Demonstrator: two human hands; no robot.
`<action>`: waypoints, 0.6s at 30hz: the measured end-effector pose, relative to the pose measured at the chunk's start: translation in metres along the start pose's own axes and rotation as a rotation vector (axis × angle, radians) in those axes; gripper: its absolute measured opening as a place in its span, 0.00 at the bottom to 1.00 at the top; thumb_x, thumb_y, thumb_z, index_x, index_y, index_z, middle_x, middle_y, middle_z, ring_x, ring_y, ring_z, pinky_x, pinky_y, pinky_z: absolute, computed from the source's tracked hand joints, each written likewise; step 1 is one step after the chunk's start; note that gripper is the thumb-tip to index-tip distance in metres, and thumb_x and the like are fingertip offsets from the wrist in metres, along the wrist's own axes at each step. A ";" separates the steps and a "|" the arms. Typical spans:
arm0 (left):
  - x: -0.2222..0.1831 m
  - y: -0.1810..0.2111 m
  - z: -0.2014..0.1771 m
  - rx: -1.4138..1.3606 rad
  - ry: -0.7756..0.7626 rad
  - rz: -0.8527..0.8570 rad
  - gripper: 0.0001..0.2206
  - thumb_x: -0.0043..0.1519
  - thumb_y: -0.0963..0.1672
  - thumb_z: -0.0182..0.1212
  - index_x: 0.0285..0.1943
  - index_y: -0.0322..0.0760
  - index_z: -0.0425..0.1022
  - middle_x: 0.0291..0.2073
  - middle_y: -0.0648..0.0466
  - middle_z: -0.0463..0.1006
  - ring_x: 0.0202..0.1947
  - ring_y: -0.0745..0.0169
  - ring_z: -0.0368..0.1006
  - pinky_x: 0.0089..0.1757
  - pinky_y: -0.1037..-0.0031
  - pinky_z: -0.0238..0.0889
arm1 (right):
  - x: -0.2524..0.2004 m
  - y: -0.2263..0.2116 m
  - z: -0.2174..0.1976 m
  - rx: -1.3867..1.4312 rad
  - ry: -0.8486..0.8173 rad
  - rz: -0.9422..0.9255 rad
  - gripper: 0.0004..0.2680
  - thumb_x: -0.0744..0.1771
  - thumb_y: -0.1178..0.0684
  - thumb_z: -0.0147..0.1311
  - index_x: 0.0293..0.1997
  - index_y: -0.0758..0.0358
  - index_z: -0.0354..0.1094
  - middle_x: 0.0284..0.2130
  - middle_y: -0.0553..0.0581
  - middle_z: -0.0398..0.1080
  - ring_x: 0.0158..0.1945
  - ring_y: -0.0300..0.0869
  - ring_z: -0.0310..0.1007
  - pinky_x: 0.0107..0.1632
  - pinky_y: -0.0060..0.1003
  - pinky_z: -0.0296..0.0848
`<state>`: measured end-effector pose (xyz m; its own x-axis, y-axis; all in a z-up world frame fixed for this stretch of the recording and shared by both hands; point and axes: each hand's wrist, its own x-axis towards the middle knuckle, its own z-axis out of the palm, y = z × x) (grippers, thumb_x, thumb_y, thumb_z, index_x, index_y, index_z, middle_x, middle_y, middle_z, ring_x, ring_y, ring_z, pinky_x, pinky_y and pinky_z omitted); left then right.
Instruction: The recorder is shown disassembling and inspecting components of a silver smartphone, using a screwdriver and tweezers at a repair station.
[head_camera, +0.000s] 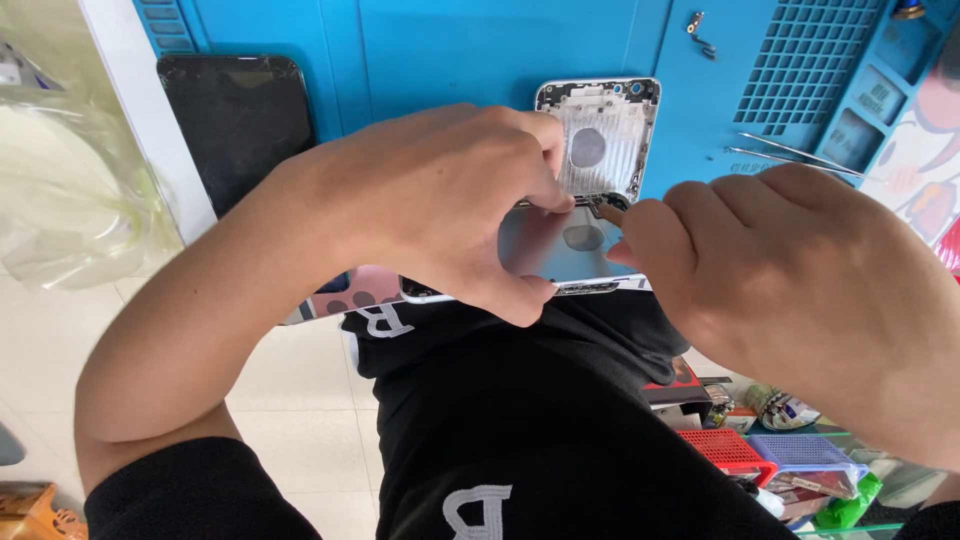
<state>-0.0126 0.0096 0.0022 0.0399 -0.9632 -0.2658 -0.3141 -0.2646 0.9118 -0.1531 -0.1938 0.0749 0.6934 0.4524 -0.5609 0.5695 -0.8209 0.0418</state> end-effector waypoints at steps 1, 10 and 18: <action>0.000 0.001 0.001 0.001 0.000 0.003 0.17 0.42 0.52 0.72 0.24 0.35 0.79 0.32 0.52 0.74 0.23 0.53 0.71 0.25 0.62 0.62 | 0.000 -0.001 -0.002 -0.002 -0.001 0.003 0.09 0.70 0.44 0.47 0.35 0.54 0.62 0.24 0.45 0.65 0.32 0.36 0.72 0.39 0.34 0.70; 0.000 0.000 0.003 0.027 -0.007 -0.023 0.18 0.42 0.53 0.72 0.27 0.35 0.80 0.32 0.53 0.75 0.24 0.55 0.74 0.25 0.64 0.64 | -0.008 -0.010 0.005 0.032 0.086 -0.044 0.05 0.64 0.56 0.55 0.36 0.58 0.62 0.24 0.45 0.65 0.30 0.37 0.72 0.38 0.33 0.71; -0.002 -0.005 0.007 0.067 0.074 0.100 0.22 0.43 0.52 0.73 0.36 0.31 0.83 0.35 0.50 0.79 0.27 0.55 0.75 0.28 0.67 0.67 | -0.011 -0.005 0.005 0.233 0.288 -0.016 0.11 0.60 0.59 0.57 0.44 0.64 0.67 0.28 0.48 0.72 0.31 0.39 0.75 0.35 0.33 0.74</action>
<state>-0.0173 0.0130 -0.0037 0.0746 -0.9861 -0.1485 -0.3830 -0.1658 0.9088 -0.1660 -0.1967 0.0767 0.8001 0.5178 -0.3027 0.4883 -0.8554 -0.1727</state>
